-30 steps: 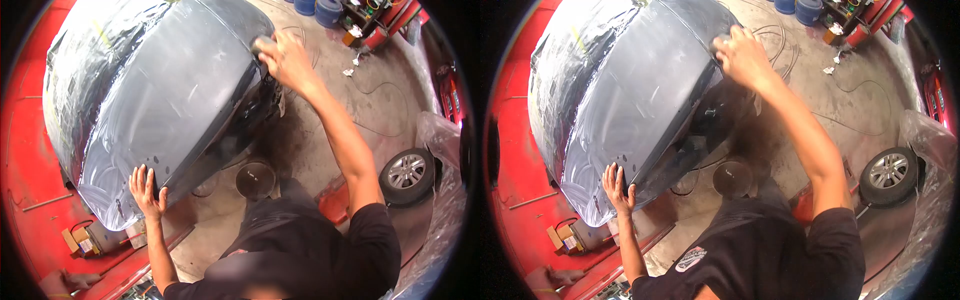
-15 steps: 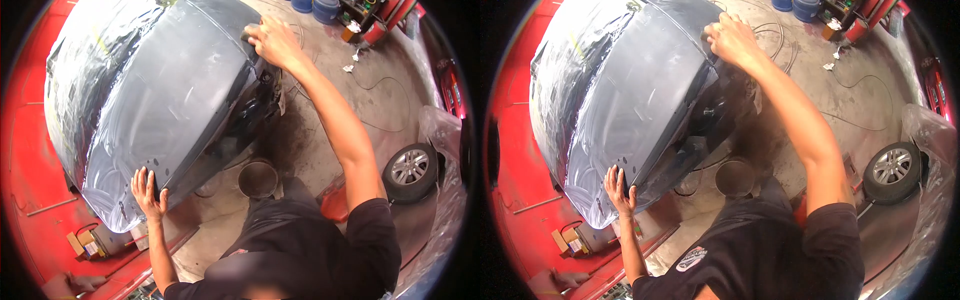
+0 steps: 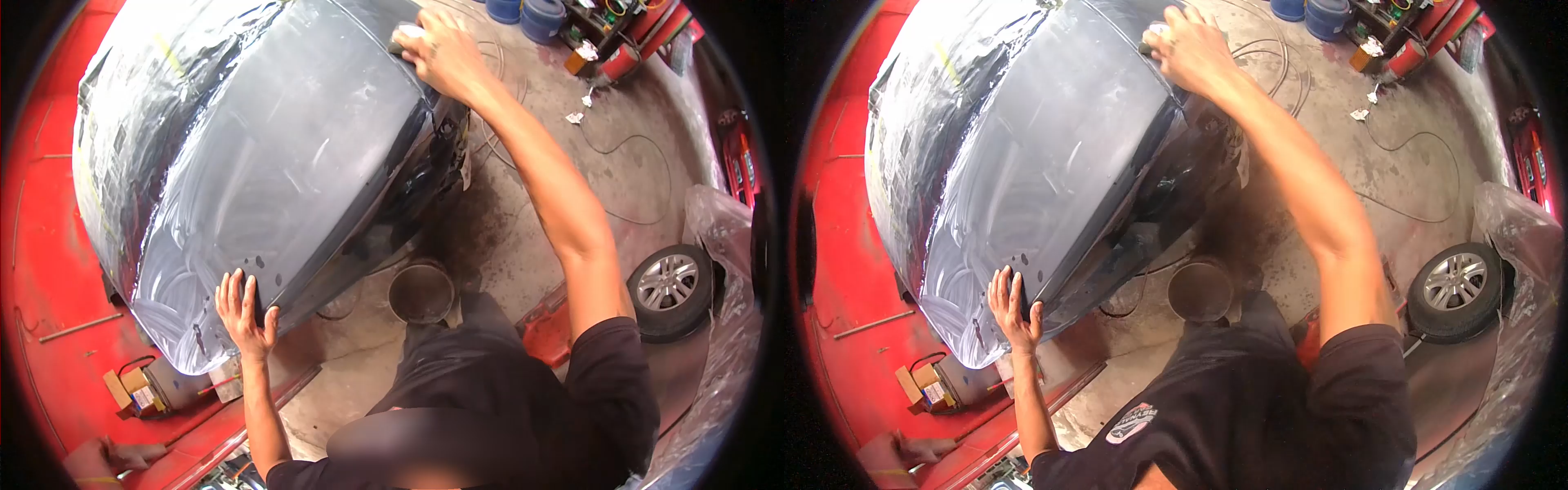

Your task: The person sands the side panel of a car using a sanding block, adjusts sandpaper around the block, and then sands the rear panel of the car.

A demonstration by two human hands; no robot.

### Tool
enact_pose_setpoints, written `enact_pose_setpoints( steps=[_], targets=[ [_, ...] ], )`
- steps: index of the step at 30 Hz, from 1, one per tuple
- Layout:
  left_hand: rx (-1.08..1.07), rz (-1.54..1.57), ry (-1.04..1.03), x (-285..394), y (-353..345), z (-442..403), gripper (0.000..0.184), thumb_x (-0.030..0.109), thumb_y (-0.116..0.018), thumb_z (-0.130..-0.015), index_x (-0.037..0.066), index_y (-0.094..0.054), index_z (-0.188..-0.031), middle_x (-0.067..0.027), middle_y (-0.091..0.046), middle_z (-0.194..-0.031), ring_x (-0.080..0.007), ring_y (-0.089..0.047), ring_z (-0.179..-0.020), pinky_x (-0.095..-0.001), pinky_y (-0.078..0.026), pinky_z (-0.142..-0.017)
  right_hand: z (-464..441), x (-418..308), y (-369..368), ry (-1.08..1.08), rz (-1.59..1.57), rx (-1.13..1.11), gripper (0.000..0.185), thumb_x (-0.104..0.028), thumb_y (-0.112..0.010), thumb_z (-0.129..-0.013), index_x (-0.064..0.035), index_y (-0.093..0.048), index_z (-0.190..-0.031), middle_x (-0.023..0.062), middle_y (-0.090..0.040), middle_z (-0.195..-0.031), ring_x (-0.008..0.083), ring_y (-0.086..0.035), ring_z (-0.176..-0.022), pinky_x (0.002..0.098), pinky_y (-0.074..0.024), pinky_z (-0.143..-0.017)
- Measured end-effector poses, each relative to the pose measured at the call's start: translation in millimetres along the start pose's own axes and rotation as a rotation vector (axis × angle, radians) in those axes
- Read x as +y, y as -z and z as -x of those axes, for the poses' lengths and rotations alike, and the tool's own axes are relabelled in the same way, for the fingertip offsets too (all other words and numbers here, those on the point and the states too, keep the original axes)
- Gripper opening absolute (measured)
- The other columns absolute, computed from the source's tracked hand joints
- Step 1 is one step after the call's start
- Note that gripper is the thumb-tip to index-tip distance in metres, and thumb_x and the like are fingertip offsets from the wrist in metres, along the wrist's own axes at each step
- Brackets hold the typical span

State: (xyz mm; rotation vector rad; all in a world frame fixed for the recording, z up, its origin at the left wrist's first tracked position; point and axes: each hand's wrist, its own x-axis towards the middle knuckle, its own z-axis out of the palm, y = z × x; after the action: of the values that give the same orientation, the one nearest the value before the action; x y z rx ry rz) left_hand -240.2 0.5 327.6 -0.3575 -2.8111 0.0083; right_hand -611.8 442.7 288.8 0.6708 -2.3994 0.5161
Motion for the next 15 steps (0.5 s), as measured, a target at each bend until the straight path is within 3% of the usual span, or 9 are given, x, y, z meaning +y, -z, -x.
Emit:
enact_pose_setpoints(
  steps=[4, 9, 12, 15],
  targets=[
    [0.011, -0.009, 0.006, 0.4, -2.3, -2.7, 0.065, 0.049, -0.066, -0.098, 0.010, -0.064, -0.150, -0.0197, -0.055, -0.159, -0.0448, -0.046, -0.151, -0.0617, -0.027, -0.126, 40.4, -0.5, 12.0, 0.027, -0.059, 0.039, 0.032, -0.020, -0.076, -0.092, -0.0203, -0.076, -0.124, 0.0133, -0.060, -0.111, 0.0364, -0.060, -0.114, 0.0497, -0.0548, -0.093],
    [0.003, -0.004, 0.006, -1.6, -2.3, -0.5, 0.066, 0.050, -0.067, -0.097, 0.010, -0.063, -0.150, -0.0193, -0.056, -0.159, -0.0449, -0.046, -0.151, -0.0620, -0.026, -0.126, -21.2, 6.0, -8.1, 0.091, -0.032, 0.051, 0.030, -0.020, -0.076, -0.094, -0.0199, -0.078, -0.124, 0.0154, -0.062, -0.109, 0.0371, -0.061, -0.110, 0.0495, -0.0517, -0.091],
    [0.005, 0.005, 0.001, -1.9, -1.6, -1.2, 0.066, 0.050, -0.067, -0.097, 0.010, -0.063, -0.150, -0.0191, -0.056, -0.159, -0.0446, -0.046, -0.151, -0.0619, -0.027, -0.126, 1.0, 5.4, -5.5, 0.034, -0.061, -0.004, 0.029, -0.019, -0.073, -0.094, -0.0210, -0.077, -0.123, 0.0136, -0.061, -0.109, 0.0351, -0.060, -0.112, 0.0495, -0.0521, -0.094],
    [0.002, -0.026, 0.002, -0.8, -1.1, -2.1, 0.066, 0.050, -0.066, -0.097, 0.010, -0.064, -0.150, -0.0191, -0.056, -0.159, -0.0441, -0.047, -0.150, -0.0616, -0.027, -0.125, 30.1, 2.5, 7.5, 0.060, -0.108, 0.075, 0.028, -0.020, -0.074, -0.093, -0.0208, -0.077, -0.121, 0.0131, -0.061, -0.107, 0.0352, -0.060, -0.110, 0.0498, -0.0516, -0.093]
  ],
)
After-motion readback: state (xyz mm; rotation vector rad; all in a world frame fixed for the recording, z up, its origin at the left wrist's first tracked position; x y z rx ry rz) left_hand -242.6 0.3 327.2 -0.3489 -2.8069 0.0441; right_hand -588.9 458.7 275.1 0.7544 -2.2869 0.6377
